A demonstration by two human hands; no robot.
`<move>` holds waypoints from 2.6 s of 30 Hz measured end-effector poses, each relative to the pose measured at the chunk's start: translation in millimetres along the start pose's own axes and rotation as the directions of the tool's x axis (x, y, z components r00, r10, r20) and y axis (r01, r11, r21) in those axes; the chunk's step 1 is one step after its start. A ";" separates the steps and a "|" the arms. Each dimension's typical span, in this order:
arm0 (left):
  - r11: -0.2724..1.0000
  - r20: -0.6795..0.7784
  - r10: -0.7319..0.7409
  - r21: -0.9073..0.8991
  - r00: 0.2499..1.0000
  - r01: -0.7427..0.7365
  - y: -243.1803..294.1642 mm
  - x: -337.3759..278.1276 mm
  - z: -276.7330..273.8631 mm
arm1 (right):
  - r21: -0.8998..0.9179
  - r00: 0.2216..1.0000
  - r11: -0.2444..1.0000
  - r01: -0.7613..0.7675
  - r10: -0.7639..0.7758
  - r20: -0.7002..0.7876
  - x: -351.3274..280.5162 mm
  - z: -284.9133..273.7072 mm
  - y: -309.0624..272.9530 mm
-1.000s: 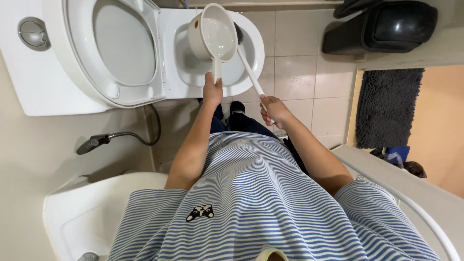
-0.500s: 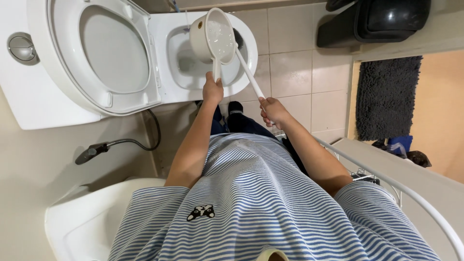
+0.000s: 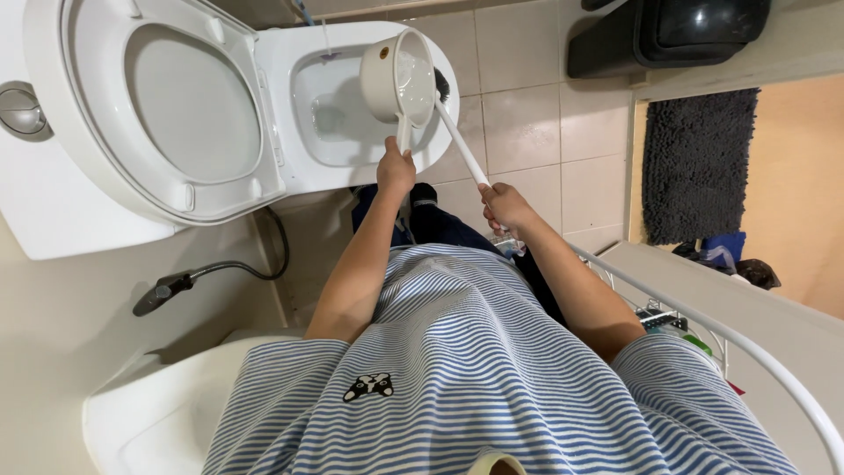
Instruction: The person scrubs the inside of a toilet bowl with a toilet brush. They then pour water from a white plastic jug into the bowl and continue scrubbing. Finally, they rinse the brush using a handheld bidet sprayer.
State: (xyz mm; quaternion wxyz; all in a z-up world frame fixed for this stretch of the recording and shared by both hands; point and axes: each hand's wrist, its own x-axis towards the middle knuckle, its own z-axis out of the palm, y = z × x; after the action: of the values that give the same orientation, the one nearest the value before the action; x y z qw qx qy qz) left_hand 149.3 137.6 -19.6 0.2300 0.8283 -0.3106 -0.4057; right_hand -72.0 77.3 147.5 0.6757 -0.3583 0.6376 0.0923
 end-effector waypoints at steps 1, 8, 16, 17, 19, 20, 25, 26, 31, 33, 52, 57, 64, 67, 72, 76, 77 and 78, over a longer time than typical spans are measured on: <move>1.000 0.002 0.001 0.001 1.000 -0.001 3.0 -1.3 -1.3 | 0.002 1.000 1.000 -0.001 0.001 -0.001 0.4 -0.2 0.4; 1.000 0.036 0.001 -0.001 0.999 -0.001 23.5 -16.5 -18.0 | -0.041 0.999 0.999 -0.007 0.006 -0.033 0.4 3.0 -8.0; 0.999 -0.040 -0.020 -0.051 0.999 0.018 -0.1 -4.3 -35.3 | -0.112 0.999 0.993 0.043 -0.042 0.007 15.1 20.7 -32.6; 0.995 -0.095 -0.029 -0.098 0.995 0.019 -2.8 -1.8 -39.7 | -0.104 0.999 0.994 0.040 -0.037 0.025 16.5 24.3 -37.1; 0.988 -0.161 -0.049 -0.152 0.986 0.024 -16.5 4.6 -45.8 | -0.109 0.998 0.993 0.042 -0.036 0.051 15.6 32.6 -47.9; 0.977 -0.266 0.036 -0.193 0.963 -0.090 -27.4 8.2 -47.6 | -0.085 0.996 0.996 0.031 -0.024 0.084 13.1 37.1 -54.2; 0.716 -0.179 -0.178 -0.698 0.968 0.002 6.4 -28.3 -122.0 | 0.118 0.965 0.990 -0.072 0.039 0.259 15.6 57.7 -80.5; 0.691 -0.178 -0.188 -0.723 0.966 0.002 6.2 -32.9 -131.1 | 0.227 0.926 0.965 -0.132 0.039 0.375 18.5 63.9 -86.1; 0.582 -0.310 -0.134 -0.793 0.941 -0.179 16.3 -60.5 -171.7 | 0.373 0.810 0.895 -0.244 -0.023 0.585 -11.7 124.7 -146.8; 0.571 -0.366 -0.136 -0.788 0.921 -0.228 29.1 -77.1 -194.5 | 0.438 0.830 0.878 -0.192 -0.092 0.550 -28.5 156.1 -169.0; 0.380 -0.604 -0.049 -0.748 0.796 -0.544 51.8 -148.5 -340.7 | 0.575 0.637 0.774 -0.266 -0.307 0.707 -87.5 299.4 -224.7; 0.417 -0.617 -0.169 -0.751 0.768 -0.512 56.3 -152.1 -370.0 | 0.573 0.688 0.792 -0.209 -0.297 0.662 -81.8 329.0 -233.1; 0.506 -0.684 -0.229 -0.692 0.693 -0.515 33.0 -121.1 -397.7 | 0.593 0.801 0.794 -0.132 -0.267 0.536 -60.7 369.2 -235.2; 0.458 -0.664 -0.265 -0.725 0.699 -0.515 20.5 -111.0 -412.5 | 0.554 0.820 0.826 -0.103 -0.244 0.517 -52.4 376.9 -231.7; 0.479 -0.634 -0.313 -0.748 0.707 -0.459 -3.4 -96.2 -427.3 | 0.507 0.840 0.858 -0.084 -0.213 0.499 -42.2 384.1 -225.7; 0.477 -0.608 -0.364 -0.772 0.705 -0.420 -23.9 -80.7 -415.9 | 0.518 0.836 0.851 -0.086 -0.221 0.502 -40.9 387.4 -222.7; 0.471 -0.612 -0.352 -0.770 0.709 -0.430 -27.6 -78.8 -412.2 | 0.532 0.847 0.842 -0.091 -0.215 0.486 -41.7 387.5 -220.7; 0.466 -0.615 -0.339 -0.767 0.712 -0.441 -31.7 -76.9 -408.3 | 0.546 0.858 0.832 -0.095 -0.209 0.469 -42.4 387.8 -218.6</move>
State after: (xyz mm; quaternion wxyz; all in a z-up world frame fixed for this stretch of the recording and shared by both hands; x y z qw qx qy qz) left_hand 455.7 266.4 231.8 0.7347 0.6606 0.0303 -0.1511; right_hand 356.5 166.0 239.9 0.8963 -0.1303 0.4231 -0.0247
